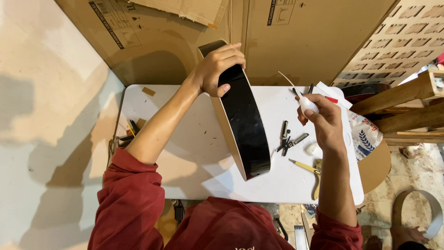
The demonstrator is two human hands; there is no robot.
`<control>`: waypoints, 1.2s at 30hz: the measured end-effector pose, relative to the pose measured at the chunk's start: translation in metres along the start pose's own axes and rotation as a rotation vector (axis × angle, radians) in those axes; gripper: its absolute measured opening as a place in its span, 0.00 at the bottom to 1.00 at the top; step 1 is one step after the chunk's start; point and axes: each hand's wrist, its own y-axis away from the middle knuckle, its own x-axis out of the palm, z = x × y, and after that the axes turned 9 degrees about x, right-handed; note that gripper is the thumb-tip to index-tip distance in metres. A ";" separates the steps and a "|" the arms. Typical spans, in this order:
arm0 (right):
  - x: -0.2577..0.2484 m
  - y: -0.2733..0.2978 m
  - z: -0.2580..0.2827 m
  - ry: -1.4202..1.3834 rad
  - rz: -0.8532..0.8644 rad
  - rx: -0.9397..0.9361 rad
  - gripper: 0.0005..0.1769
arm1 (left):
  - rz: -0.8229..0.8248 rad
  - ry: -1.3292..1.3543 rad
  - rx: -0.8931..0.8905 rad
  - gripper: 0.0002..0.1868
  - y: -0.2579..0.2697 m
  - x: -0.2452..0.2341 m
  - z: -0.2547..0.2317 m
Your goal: The person applies a thin strip of light-colored tape along the curved edge of a black guitar body. They smooth the tape with their fingers, apply glue from a small bottle to the edge, and continue pressing the tape into place along the curve.
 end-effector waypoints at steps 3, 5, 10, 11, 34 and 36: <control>0.007 0.000 -0.002 -0.090 0.004 -0.003 0.22 | 0.002 -0.004 -0.018 0.40 0.001 0.002 0.000; 0.007 -0.002 -0.010 -0.137 -0.014 -0.008 0.22 | 0.011 0.002 -0.011 0.38 0.002 0.003 0.004; 0.009 -0.002 -0.013 -0.218 -0.052 -0.026 0.18 | -0.016 0.004 0.007 0.35 0.001 0.002 0.004; 0.006 -0.001 -0.018 -0.220 -0.074 -0.020 0.19 | -0.011 0.006 0.020 0.36 0.001 0.002 0.004; 0.036 -0.049 -0.045 -0.732 -0.302 0.058 0.20 | -0.028 -0.033 -0.078 0.40 0.040 0.013 0.018; 0.043 -0.045 -0.035 -0.523 -0.394 -0.078 0.19 | -0.034 -0.027 -0.079 0.39 0.042 0.012 0.016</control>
